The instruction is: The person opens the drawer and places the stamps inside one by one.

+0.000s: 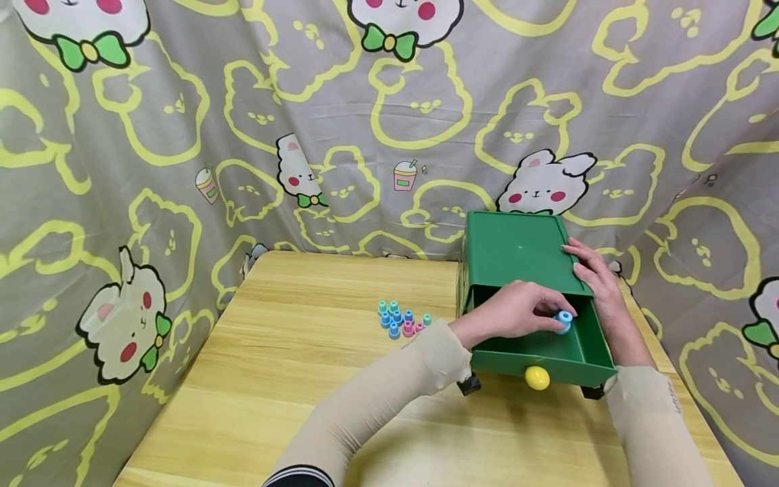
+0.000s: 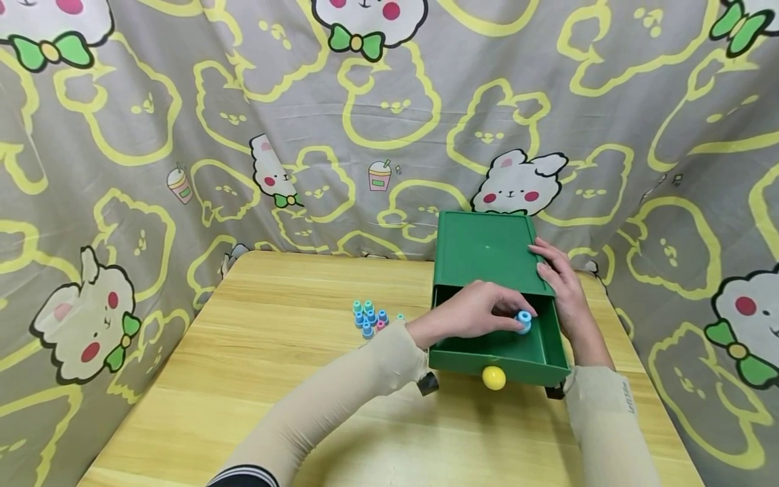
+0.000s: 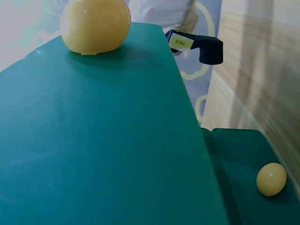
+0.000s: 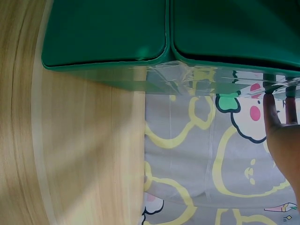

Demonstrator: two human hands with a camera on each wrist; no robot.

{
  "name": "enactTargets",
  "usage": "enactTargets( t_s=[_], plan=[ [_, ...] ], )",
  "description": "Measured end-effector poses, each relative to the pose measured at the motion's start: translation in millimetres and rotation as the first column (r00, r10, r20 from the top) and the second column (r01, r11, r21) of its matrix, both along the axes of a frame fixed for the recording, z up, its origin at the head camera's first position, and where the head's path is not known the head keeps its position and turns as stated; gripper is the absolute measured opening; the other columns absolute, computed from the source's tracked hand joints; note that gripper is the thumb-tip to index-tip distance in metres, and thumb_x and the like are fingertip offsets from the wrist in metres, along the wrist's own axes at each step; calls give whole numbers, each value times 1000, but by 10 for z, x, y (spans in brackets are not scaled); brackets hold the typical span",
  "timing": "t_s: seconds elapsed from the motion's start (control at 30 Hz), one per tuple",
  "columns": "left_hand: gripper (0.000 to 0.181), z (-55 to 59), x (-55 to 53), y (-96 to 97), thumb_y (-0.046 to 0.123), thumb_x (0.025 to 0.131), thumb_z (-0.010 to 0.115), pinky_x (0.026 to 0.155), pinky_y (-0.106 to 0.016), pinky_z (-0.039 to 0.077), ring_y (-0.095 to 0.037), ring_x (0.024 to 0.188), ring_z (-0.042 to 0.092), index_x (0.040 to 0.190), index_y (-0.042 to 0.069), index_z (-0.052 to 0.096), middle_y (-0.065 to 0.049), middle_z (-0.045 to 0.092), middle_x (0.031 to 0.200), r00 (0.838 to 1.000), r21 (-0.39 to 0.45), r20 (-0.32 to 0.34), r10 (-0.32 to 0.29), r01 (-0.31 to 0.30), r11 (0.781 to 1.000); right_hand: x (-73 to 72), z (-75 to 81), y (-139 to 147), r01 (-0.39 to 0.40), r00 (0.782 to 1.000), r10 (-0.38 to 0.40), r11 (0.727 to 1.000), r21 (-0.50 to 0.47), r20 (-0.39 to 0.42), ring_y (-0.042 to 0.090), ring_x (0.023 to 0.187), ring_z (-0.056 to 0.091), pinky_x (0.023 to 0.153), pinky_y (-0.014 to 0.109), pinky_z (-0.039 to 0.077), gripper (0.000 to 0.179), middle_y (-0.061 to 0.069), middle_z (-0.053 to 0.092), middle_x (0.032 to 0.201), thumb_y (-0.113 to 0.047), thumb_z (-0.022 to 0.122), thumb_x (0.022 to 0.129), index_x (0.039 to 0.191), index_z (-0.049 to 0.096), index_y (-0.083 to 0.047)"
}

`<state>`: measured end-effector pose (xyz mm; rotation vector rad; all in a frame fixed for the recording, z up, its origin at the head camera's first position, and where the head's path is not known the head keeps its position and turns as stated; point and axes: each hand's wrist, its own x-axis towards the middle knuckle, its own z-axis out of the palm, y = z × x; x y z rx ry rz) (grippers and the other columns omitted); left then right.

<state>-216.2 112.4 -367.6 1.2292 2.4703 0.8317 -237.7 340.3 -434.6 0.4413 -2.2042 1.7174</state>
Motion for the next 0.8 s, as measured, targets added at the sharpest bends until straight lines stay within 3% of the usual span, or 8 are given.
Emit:
enactTargets(
  t_s=[0.33,0.8],
  plan=[
    [27,-15,2,12,33,98,71,88,-3,44,12,103,63,125,29,74,19,72,120,1000,-32,4,-5,5,999,12,-12,1,-3,1000,3,1000,-10,6,5,146,29,108,8,25,42,-8,37,165,-16,44,111,151,52,-7],
    [26,-25,-7,31,34,100,70,89,-3,43,12,105,62,126,32,73,21,70,122,999,-80,-33,-20,17,997,30,11,-19,-31,999,32,997,-69,24,8,148,27,109,10,24,42,-1,33,167,-16,44,111,151,53,-7]
  ],
)
